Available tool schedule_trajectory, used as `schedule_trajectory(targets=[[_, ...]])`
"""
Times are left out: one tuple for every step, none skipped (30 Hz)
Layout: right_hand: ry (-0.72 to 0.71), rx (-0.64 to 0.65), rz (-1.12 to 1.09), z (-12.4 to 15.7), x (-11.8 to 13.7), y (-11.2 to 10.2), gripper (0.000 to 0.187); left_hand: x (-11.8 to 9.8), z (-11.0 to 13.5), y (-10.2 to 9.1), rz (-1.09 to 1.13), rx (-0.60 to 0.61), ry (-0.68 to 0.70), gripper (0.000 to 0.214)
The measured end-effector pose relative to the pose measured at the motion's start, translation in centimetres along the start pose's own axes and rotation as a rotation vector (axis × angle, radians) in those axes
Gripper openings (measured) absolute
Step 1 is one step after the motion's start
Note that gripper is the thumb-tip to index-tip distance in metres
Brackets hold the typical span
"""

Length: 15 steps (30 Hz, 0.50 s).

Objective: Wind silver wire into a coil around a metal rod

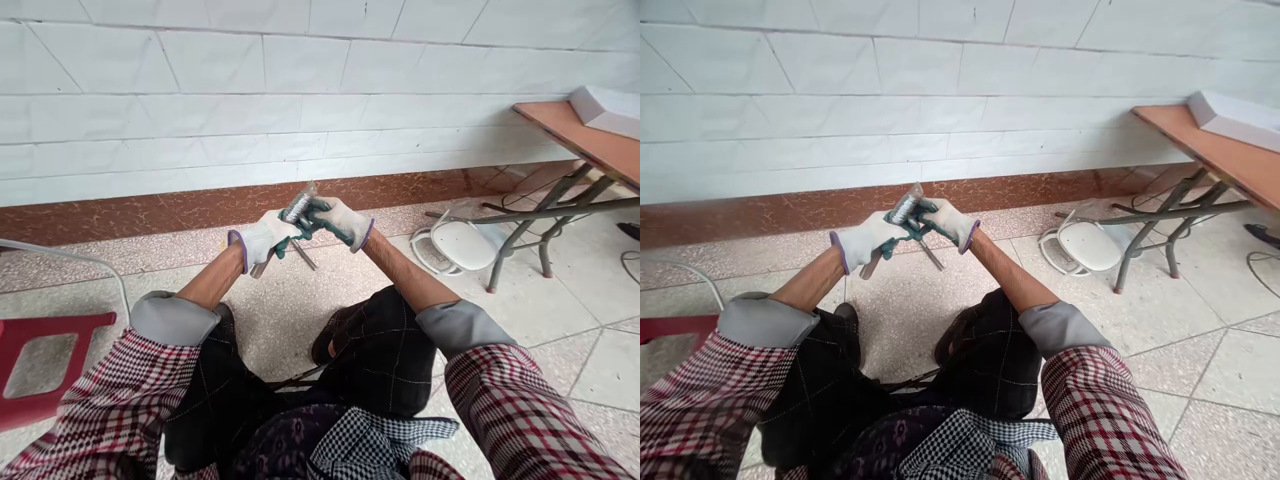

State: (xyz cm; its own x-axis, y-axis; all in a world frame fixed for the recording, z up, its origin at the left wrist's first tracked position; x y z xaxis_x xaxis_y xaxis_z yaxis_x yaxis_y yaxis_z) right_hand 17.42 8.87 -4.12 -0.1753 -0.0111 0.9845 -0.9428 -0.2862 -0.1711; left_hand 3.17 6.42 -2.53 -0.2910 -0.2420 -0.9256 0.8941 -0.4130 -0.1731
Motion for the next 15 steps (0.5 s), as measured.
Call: schedule_trajectory(targets=[[0.009, 0.037, -0.055, 0.1, 0.4, 1.0, 0.02, 0.3, -0.2, -0.2, -0.011, -0.005, -0.009, 0.016], [0.02, 0.053, -0.109, 0.3, 0.7, 1.7, 0.015, 0.5, -0.4, -0.4, -0.025, -0.007, -0.013, 0.015], [0.043, 0.072, -0.152, 0.5, 0.7, 2.2, 0.014, 0.7, -0.5, -0.6, -0.042, -0.003, -0.01, 0.014], [0.066, 0.092, -0.187, 0.7, 0.7, 2.6, 0.017, 0.7, -0.6, -0.9, -0.058, 0.005, -0.002, 0.012], [0.089, 0.116, -0.209, 0.9, 0.5, 2.8, 0.019, 0.7, -0.5, -1.2, -0.068, 0.015, 0.012, 0.011], [0.106, 0.143, -0.208, 1.2, 0.4, 2.9, 0.019, 0.6, -0.5, -1.5, -0.074, 0.023, 0.025, 0.01], [0.112, 0.162, -0.177, 1.5, 0.4, 2.9, 0.017, 0.6, -0.4, -1.8, -0.08, 0.027, 0.034, 0.011], [0.112, 0.163, -0.118, 1.8, 0.4, 2.8, 0.014, 0.6, -0.4, -2.1, -0.09, 0.021, 0.038, 0.014], [0.109, 0.138, -0.038, 2.0, 0.5, 2.5, 0.013, 0.6, -0.4, -2.5, -0.11, 0.007, 0.038, 0.018], [0.106, 0.096, 0.056, 2.2, 0.7, 2.1, 0.014, 0.7, -0.6, -2.9, -0.142, -0.015, 0.038, 0.022], [0.097, 0.048, 0.158, 2.5, 0.9, 1.8, 0.014, 0.8, -0.8, -3.2, -0.192, -0.036, 0.039, 0.026], [0.077, 0.01, 0.262, 2.7, 1.4, 1.6, 0.015, 0.8, -1.1, -3.4, -0.26, -0.05, 0.048, 0.028], [0.047, -0.01, 0.369, 2.8, 1.9, 1.7, 0.015, 0.8, -1.4, -3.5, -0.343, -0.058, 0.069, 0.027], [0.009, -0.007, 0.48, 3.0, 2.5, 2.0, 0.016, 0.8, -1.8, -3.4, -0.423, -0.059, 0.1, 0.023], [-0.028, 0.01, 0.594, 3.1, 3.0, 2.4, 0.017, 0.7, -2.1, -3.2, -0.498, -0.054, 0.135, 0.018]])
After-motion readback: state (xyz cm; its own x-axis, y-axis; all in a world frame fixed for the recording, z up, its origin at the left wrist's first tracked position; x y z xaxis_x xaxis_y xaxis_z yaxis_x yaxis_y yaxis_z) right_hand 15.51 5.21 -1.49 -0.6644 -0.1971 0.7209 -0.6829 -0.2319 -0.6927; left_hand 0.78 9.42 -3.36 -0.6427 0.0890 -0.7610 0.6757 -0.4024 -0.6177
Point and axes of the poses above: each hand's wrist, its own z-axis away from the middle knuckle, its own y-axis out of the palm, x = y × z, the point moved 8 cm from there along -z, towards the middle knuckle, and after that the axes turned 1 degree about z, right-handed, at the moved point
